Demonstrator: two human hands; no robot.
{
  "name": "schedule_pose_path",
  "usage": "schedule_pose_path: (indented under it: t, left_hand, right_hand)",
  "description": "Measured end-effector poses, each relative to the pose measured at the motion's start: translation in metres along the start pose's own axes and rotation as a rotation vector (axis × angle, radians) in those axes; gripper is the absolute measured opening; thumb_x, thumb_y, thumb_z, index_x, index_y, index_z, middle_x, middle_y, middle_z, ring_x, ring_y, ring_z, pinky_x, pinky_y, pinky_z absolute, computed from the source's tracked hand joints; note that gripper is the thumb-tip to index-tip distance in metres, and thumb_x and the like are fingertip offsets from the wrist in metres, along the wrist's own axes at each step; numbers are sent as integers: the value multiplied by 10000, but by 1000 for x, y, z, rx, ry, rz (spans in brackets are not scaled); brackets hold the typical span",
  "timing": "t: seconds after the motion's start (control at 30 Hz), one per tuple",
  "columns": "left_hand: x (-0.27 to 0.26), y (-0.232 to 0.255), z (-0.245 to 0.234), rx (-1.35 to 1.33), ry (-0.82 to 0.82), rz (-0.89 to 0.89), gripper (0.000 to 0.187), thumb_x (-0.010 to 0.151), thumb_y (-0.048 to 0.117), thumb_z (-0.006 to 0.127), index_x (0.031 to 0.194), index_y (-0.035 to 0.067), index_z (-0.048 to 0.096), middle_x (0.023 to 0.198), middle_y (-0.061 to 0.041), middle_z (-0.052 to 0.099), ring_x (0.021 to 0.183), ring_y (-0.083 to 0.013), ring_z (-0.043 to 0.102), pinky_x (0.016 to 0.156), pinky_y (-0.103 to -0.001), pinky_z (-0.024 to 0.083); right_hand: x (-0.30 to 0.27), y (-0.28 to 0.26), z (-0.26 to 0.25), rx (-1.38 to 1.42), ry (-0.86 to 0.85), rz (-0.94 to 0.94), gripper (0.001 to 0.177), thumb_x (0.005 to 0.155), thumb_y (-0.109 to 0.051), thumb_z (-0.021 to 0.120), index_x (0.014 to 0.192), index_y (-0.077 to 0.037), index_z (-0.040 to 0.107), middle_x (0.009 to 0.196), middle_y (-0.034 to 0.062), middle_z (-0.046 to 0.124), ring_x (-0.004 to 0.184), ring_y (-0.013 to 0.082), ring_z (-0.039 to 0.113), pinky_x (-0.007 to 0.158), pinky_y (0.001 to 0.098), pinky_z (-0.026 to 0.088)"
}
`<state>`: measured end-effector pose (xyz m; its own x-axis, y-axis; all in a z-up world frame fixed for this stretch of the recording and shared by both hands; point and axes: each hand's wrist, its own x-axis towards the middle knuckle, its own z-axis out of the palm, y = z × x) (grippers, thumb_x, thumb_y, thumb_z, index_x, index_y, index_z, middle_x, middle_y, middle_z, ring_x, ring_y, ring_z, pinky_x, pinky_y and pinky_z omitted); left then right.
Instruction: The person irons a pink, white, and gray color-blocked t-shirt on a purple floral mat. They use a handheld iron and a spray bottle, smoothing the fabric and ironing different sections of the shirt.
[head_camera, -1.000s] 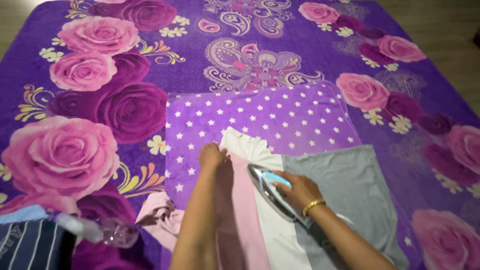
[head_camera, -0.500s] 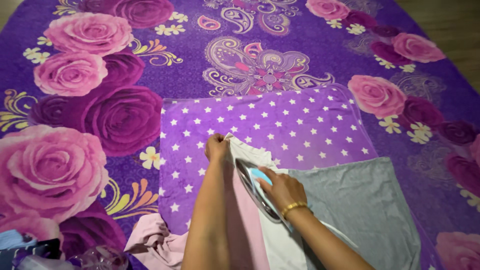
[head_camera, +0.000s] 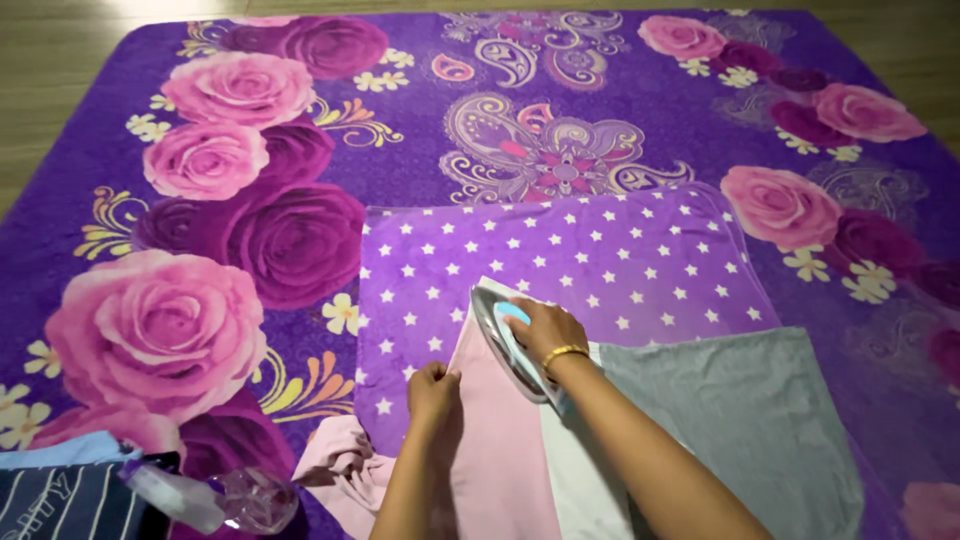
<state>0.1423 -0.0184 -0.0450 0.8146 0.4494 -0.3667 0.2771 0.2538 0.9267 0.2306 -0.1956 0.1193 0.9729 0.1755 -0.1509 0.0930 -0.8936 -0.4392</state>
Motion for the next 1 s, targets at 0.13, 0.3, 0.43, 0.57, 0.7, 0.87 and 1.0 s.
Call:
schedule_pose_path:
  t: [0.13, 0.3, 0.43, 0.57, 0.7, 0.87, 1.0]
  left_hand:
    - [23, -1, -4, 245, 40, 63, 111, 712, 39, 714, 647, -1, 633, 591, -47, 562, 582, -152, 486, 539, -341, 390]
    - [32, -14, -7, 145, 58, 39, 101, 676, -12, 683, 621, -17, 599, 622, -46, 517, 608, -152, 460, 538, -365, 356]
    - [44, -24, -11, 179, -6, 60, 58, 687, 17, 676, 630, 29, 673, 593, -66, 605, 567, -172, 527, 547, -346, 419]
    - [54, -31, -16, 130, -30, 82, 55, 686, 17, 696, 642, 0, 668, 591, -51, 586, 567, -164, 519, 545, -343, 429]
    - [52, -29, -16, 179, -25, 4, 88, 691, 28, 732, 642, 5, 663, 576, -43, 572, 552, -171, 495, 541, -350, 414]
    - [45, -17, -17, 141, -38, 20, 107, 685, 29, 735, 607, 28, 661, 565, -30, 574, 542, -147, 505, 542, -326, 424]
    - [41, -14, -14, 80, -37, 21, 131, 685, -1, 722, 609, 0, 616, 571, -28, 529, 540, -149, 459, 523, -342, 388]
  right_hand:
    - [-33, 21, -11, -55, -162, -245, 505, 859, -547, 628, 1327, -359, 649, 1100, 111, 751, 1004, 330, 718, 881, 470, 558]
    - [-62, 24, -15, -267, -207, -235, 461, 914, -597, 565, 1341, -431, 616, 950, 116, 757, 919, 320, 725, 831, 470, 569]
    - [-45, 15, -7, -337, -104, -127, 477, 953, -604, 515, 1390, -417, 560, 979, 126, 742, 910, 344, 728, 783, 480, 591]
    - [-10, 9, 1, -273, -17, -43, 474, 954, -591, 538, 1376, -379, 588, 998, 133, 747, 946, 350, 721, 798, 495, 584]
    - [16, 0, 7, -200, 3, 10, 479, 941, -546, 567, 1376, -350, 610, 1045, 116, 758, 980, 340, 723, 824, 481, 582]
    - [10, 4, 3, -118, -34, -43, 491, 893, -558, 610, 1337, -351, 645, 1075, 99, 758, 989, 328, 720, 840, 462, 569]
    - [-33, 19, -1, -149, -142, -148, 497, 878, -597, 598, 1329, -394, 643, 991, 102, 771, 932, 318, 736, 830, 455, 574]
